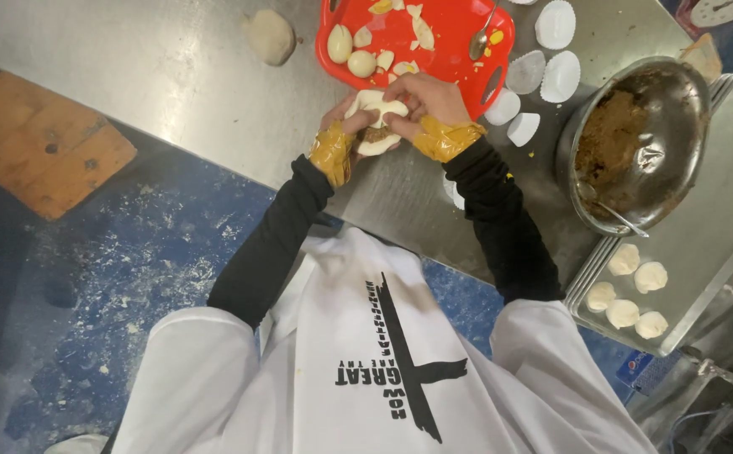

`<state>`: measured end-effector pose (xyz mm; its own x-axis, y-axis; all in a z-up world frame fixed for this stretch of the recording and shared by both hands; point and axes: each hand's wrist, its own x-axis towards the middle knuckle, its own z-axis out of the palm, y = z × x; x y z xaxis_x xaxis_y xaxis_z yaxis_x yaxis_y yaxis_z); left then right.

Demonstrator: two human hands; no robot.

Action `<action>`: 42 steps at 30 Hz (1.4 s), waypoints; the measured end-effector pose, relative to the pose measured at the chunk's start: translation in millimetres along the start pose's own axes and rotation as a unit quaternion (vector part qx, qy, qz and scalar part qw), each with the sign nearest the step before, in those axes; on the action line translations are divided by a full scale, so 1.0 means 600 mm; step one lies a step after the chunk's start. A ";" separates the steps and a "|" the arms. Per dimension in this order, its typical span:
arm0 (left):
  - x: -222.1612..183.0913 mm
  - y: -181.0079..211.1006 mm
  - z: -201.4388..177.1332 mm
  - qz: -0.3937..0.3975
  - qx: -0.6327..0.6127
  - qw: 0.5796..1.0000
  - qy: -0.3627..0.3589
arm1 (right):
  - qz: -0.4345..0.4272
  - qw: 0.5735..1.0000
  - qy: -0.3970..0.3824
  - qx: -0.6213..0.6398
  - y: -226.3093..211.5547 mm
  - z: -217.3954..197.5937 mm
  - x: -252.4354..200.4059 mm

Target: The recorder prepares stuffed pastries by placing meat filling and boiled egg pieces into dough circles, then sealing them.

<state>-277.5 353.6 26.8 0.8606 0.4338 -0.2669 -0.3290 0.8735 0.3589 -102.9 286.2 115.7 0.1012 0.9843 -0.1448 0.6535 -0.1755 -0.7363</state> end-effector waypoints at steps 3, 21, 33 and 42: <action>0.008 -0.014 -0.011 0.004 0.034 0.999 0.007 | 0.047 0.998 0.001 0.045 -0.017 -0.002 -0.006; -0.019 0.005 0.008 -0.021 -0.008 1.000 0.008 | 0.069 0.992 0.088 -0.067 0.298 -0.014 -0.029; -0.033 -0.023 0.016 -0.062 0.036 0.997 -0.016 | 0.113 0.937 0.046 0.328 0.118 0.060 -0.113; -0.034 -0.050 0.000 -0.021 0.233 0.972 -0.010 | 0.110 0.943 0.116 0.292 0.086 0.068 -0.146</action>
<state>-285.2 318.7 21.3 0.8787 0.3907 -0.2742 -0.0855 0.6940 0.7149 -108.8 190.3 63.4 0.3912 0.8891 -0.2376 0.0794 -0.2898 -0.9538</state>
